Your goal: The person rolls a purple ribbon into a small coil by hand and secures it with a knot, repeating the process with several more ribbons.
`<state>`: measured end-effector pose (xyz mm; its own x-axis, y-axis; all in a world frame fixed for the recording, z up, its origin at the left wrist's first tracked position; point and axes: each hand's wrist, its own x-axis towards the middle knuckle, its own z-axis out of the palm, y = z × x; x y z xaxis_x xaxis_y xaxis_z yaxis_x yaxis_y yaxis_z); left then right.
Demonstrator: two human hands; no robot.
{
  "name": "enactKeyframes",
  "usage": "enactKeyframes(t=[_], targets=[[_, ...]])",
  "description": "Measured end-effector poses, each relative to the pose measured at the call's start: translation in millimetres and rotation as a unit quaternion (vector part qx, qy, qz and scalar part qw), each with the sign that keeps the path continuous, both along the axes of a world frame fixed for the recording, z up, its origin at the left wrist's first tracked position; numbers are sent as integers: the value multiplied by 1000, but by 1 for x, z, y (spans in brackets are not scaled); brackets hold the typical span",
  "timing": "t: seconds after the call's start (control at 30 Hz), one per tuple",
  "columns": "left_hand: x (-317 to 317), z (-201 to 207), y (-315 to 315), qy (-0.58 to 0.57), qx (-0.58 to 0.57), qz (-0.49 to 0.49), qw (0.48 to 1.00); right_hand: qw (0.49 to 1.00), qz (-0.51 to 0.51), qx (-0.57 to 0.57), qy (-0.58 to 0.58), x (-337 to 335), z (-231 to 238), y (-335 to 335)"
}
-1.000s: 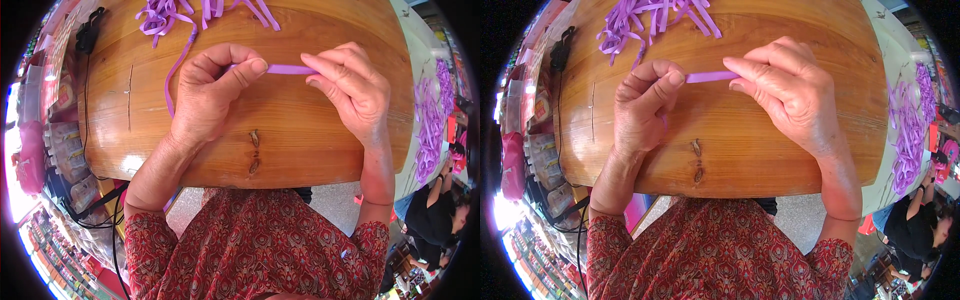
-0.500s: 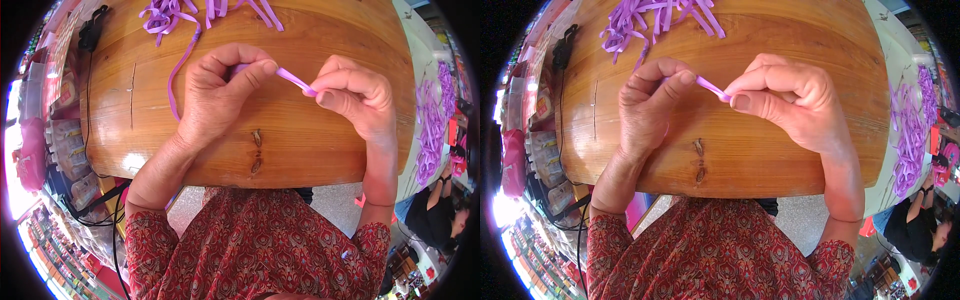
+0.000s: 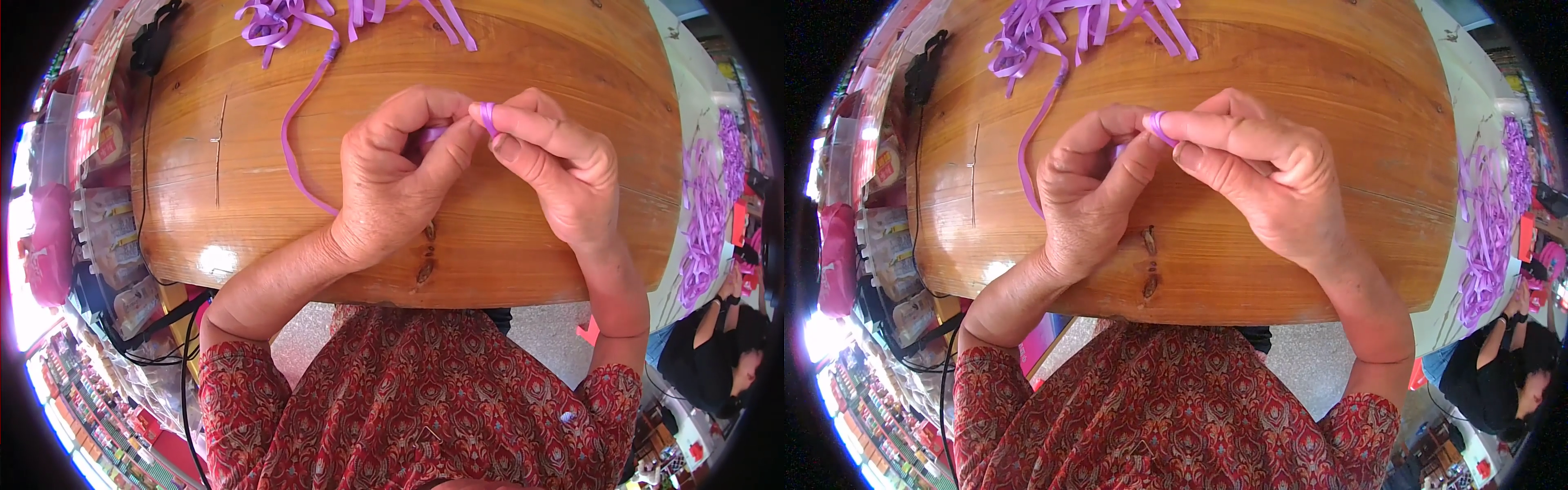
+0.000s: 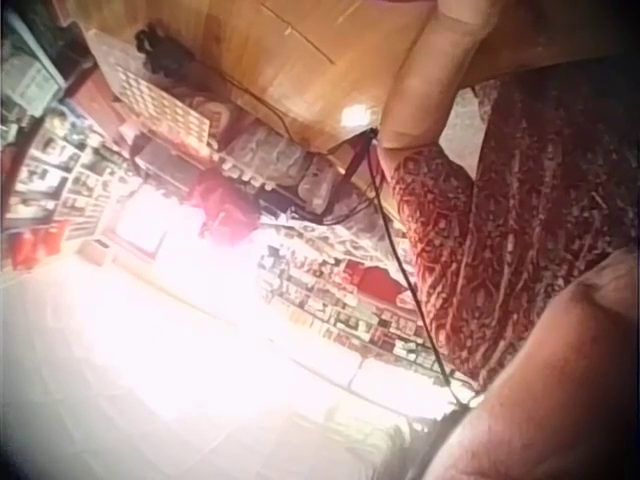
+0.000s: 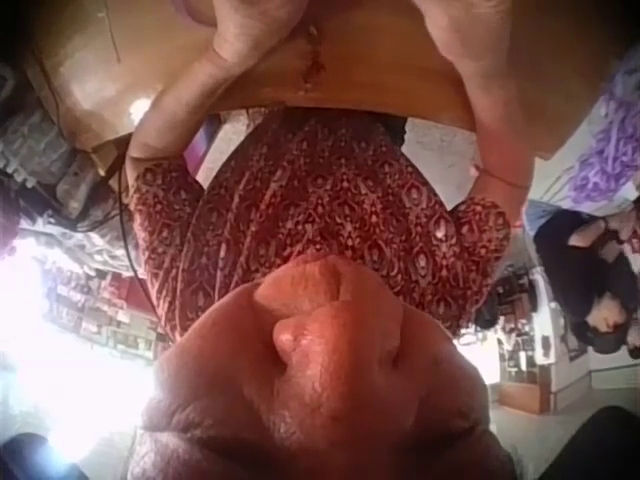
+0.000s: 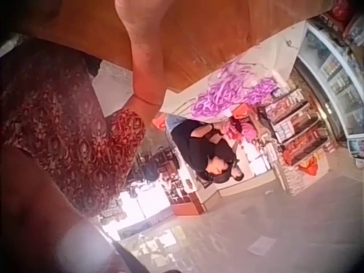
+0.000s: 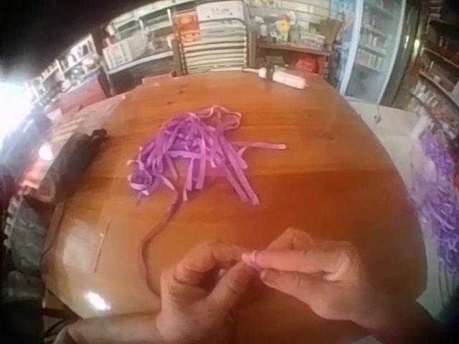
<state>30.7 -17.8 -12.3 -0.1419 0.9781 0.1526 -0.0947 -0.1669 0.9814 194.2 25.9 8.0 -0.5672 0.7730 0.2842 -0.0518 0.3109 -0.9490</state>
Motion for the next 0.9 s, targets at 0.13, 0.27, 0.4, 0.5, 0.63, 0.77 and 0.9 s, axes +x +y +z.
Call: enactKeyframes(t=[0.13,0.27,0.4,0.5,0.63,0.77,0.9], targets=[[-2,6,-2,5,-28,-16,999,990,-82,102,-49,-5,2,-3],[-4,1,2,45,48,-33,997,961,-132,229,-78,-5,-1,2],[0,-3,3,-22,14,-45,999,916,-157,354,-108,-7,-6,1],[-1,3,0,-75,-62,-58,994,924,-159,333,-105,-9,-6,1],[-5,7,-1,-120,-102,-77,984,940,-134,291,-118,-10,-1,-3],[-8,14,-3,-179,-149,-95,968,988,-109,87,-60,-7,-1,-9],[-11,14,-5,-241,-153,-139,948,973,-39,-223,49,-6,12,-10]])
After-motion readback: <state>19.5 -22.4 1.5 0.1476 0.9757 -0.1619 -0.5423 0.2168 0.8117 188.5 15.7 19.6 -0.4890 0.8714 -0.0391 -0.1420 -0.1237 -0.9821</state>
